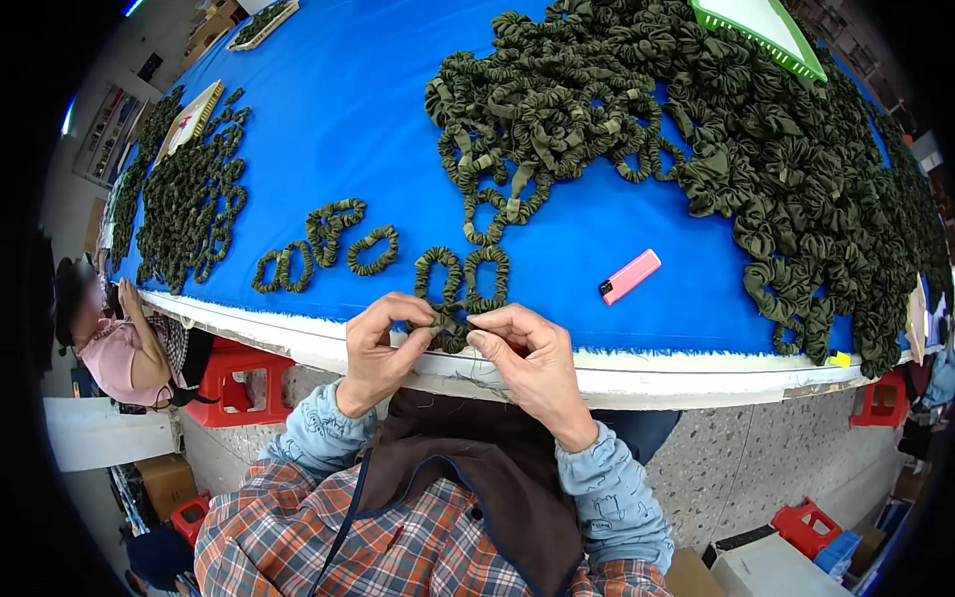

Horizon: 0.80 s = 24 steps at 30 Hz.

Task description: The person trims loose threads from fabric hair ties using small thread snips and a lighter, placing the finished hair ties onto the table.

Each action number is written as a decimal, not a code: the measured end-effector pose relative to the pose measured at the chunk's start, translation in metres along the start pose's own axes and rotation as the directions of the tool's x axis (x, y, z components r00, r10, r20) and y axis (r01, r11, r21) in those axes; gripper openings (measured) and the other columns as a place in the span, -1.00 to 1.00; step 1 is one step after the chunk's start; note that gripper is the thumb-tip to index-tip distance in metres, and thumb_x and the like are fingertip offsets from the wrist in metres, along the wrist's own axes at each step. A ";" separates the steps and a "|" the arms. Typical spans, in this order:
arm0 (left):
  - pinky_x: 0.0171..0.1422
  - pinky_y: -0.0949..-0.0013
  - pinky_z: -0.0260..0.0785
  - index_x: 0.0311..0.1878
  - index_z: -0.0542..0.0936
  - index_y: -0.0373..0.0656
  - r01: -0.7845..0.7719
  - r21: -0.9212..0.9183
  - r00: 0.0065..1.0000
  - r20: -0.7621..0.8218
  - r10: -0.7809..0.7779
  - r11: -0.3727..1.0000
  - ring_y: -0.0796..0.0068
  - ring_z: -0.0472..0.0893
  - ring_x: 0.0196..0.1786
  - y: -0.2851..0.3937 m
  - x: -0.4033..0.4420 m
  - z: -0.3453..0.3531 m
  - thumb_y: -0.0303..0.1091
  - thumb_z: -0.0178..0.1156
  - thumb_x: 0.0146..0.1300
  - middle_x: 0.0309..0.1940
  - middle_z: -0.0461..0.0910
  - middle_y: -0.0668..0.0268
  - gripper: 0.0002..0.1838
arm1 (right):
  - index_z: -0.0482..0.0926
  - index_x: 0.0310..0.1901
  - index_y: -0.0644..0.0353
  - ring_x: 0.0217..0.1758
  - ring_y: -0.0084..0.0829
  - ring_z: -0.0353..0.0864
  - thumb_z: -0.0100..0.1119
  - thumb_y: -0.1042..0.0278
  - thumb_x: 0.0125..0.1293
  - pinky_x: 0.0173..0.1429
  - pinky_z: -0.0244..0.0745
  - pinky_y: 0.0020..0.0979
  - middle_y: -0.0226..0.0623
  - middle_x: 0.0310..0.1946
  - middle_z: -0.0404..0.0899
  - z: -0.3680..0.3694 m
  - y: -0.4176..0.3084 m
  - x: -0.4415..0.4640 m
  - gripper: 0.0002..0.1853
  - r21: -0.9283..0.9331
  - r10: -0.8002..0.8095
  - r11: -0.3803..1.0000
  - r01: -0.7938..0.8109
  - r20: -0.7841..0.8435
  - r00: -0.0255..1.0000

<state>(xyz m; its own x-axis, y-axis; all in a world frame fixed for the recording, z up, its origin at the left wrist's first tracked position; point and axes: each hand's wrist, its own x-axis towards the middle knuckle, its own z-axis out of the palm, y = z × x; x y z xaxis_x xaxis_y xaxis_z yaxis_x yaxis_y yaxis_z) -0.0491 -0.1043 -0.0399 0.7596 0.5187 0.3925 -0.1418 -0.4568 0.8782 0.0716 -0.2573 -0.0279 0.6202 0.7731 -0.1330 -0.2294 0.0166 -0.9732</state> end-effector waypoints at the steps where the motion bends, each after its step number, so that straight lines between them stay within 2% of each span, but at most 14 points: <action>1: -0.23 0.47 0.43 -0.32 0.62 -0.22 0.039 -0.034 0.999 -0.028 -0.040 0.999 0.48 0.55 -0.36 0.000 0.000 0.000 -0.69 0.31 0.01 -0.29 0.67 0.29 -0.82 | 0.66 -0.13 0.27 -0.45 -0.69 0.45 0.36 0.51 0.24 -0.35 0.34 -0.64 -0.43 -0.43 0.63 0.000 -0.002 0.000 -0.82 0.015 -0.006 1.000 0.007 -0.021 1.000; 2: -0.23 0.47 0.43 -0.32 0.62 -0.22 0.039 -0.032 0.999 -0.033 -0.040 0.999 0.48 0.55 -0.36 0.000 0.000 -0.001 -0.69 0.31 0.01 -0.29 0.67 0.29 -0.82 | 0.66 -0.13 0.27 -0.45 -0.69 0.45 0.36 0.51 0.24 -0.35 0.34 -0.64 -0.43 -0.43 0.63 0.001 -0.004 0.000 -0.82 0.014 -0.006 1.000 0.006 -0.015 1.000; 4: -0.25 0.48 0.43 -0.29 0.63 -0.23 0.055 0.000 0.998 -0.038 -0.055 0.999 0.50 0.55 -0.39 -0.001 0.000 -0.003 -0.67 0.31 0.02 -0.33 0.68 0.31 -0.82 | 0.67 -0.12 0.24 -0.47 -0.64 0.46 0.38 0.51 0.20 -0.36 0.35 -0.61 -0.41 -0.42 0.61 0.002 -0.010 -0.002 -0.79 -0.236 -0.144 0.962 0.140 0.000 0.990; 6: -0.26 0.49 0.44 -0.25 0.64 -0.23 0.068 0.027 0.997 -0.038 -0.067 0.997 0.53 0.55 -0.42 -0.001 0.000 -0.004 -0.66 0.32 0.04 -0.36 0.69 0.32 -0.81 | 0.68 -0.10 0.21 -0.48 -0.60 0.47 0.39 0.51 0.16 -0.38 0.36 -0.58 -0.40 -0.41 0.60 0.003 -0.014 -0.005 -0.76 -0.467 -0.275 0.844 0.263 0.043 0.960; 7: -0.26 0.49 0.44 -0.25 0.64 -0.23 0.068 0.025 0.997 -0.040 -0.067 0.997 0.53 0.55 -0.42 0.000 0.000 -0.004 -0.66 0.32 0.04 -0.36 0.69 0.32 -0.81 | 0.68 -0.10 0.21 -0.48 -0.60 0.47 0.39 0.51 0.16 -0.38 0.36 -0.58 -0.40 -0.41 0.60 0.003 -0.013 -0.004 -0.76 -0.469 -0.275 0.843 0.263 0.044 0.960; 11: -0.33 0.55 0.44 -0.20 0.66 -0.28 0.292 -0.085 0.956 -0.008 -0.294 0.953 0.56 0.59 -0.45 0.009 0.001 -0.003 -0.64 0.30 0.09 -0.42 0.69 0.29 -0.81 | 0.68 -0.10 0.15 -0.48 -0.49 0.47 0.41 0.50 0.08 -0.40 0.38 -0.50 -0.38 -0.39 0.56 0.011 -0.007 -0.001 -0.70 -0.739 -0.596 0.470 0.483 0.139 0.791; 12: -0.33 0.55 0.44 -0.20 0.66 -0.28 0.292 -0.087 0.956 -0.011 -0.294 0.953 0.56 0.59 -0.45 0.010 0.002 -0.004 -0.64 0.30 0.09 -0.42 0.69 0.29 -0.81 | 0.68 -0.10 0.15 -0.48 -0.49 0.47 0.41 0.50 0.08 -0.40 0.38 -0.50 -0.38 -0.39 0.56 0.013 -0.005 0.000 -0.70 -0.739 -0.596 0.468 0.485 0.141 0.791; 13: -0.35 0.56 0.44 -0.20 0.66 -0.29 0.365 -0.189 0.930 0.025 -0.368 0.912 0.56 0.60 -0.46 0.012 0.003 -0.005 -0.62 0.29 0.11 -0.43 0.69 0.27 -0.83 | 0.68 -0.10 0.15 -0.48 -0.48 0.48 0.41 0.50 0.07 -0.40 0.39 -0.49 -0.38 -0.39 0.56 0.014 -0.004 0.000 -0.70 -0.752 -0.609 0.447 0.484 0.140 0.781; 16: -0.40 0.61 0.45 -0.19 0.67 -0.33 0.559 -0.457 0.820 0.179 -0.544 0.692 0.55 0.62 -0.48 0.014 0.006 -0.007 -0.59 0.27 0.18 -0.46 0.69 0.22 -0.87 | 0.68 -0.12 0.14 -0.46 -0.46 0.49 0.42 0.48 0.06 -0.40 0.41 -0.46 -0.39 -0.38 0.56 0.016 0.001 0.001 -0.70 -0.793 -0.648 0.382 0.475 0.137 0.749; 17: -0.40 0.61 0.45 -0.19 0.67 -0.33 0.558 -0.460 0.820 0.179 -0.544 0.691 0.55 0.62 -0.48 0.013 0.007 -0.009 -0.59 0.27 0.18 -0.46 0.69 0.22 -0.87 | 0.68 -0.12 0.14 -0.46 -0.46 0.49 0.42 0.48 0.06 -0.40 0.41 -0.46 -0.39 -0.38 0.56 0.016 0.003 0.001 -0.70 -0.794 -0.647 0.380 0.475 0.139 0.750; 21: -0.35 0.60 0.48 -0.17 0.66 -0.36 0.708 -0.477 0.700 0.379 -0.605 0.520 0.48 0.67 -0.40 0.008 0.008 -0.018 -0.60 0.19 0.26 -0.46 0.68 0.15 -0.88 | 0.68 -0.11 0.13 -0.46 -0.48 0.49 0.42 0.49 0.07 -0.41 0.39 -0.47 -0.40 -0.38 0.56 0.006 0.006 0.001 -0.70 -0.748 -0.618 0.432 0.504 0.162 0.769; 24: -0.35 0.60 0.48 -0.19 0.66 -0.35 0.715 -0.476 0.695 0.401 -0.597 0.512 0.47 0.67 -0.40 0.010 0.010 -0.017 -0.58 0.18 0.27 -0.46 0.67 0.16 -0.89 | 0.68 -0.12 0.13 -0.46 -0.49 0.50 0.41 0.48 0.07 -0.41 0.39 -0.47 -0.40 -0.37 0.56 0.001 0.003 -0.003 -0.71 -0.737 -0.581 0.459 0.497 0.174 0.795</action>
<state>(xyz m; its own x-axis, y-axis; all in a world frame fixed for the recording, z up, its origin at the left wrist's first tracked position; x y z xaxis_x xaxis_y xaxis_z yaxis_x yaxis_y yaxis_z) -0.0540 -0.0916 -0.0227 0.8668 0.3436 -0.3614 0.1683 0.4807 0.8606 0.0682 -0.2585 -0.0302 0.4956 0.7155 0.4923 0.7556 -0.0757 -0.6506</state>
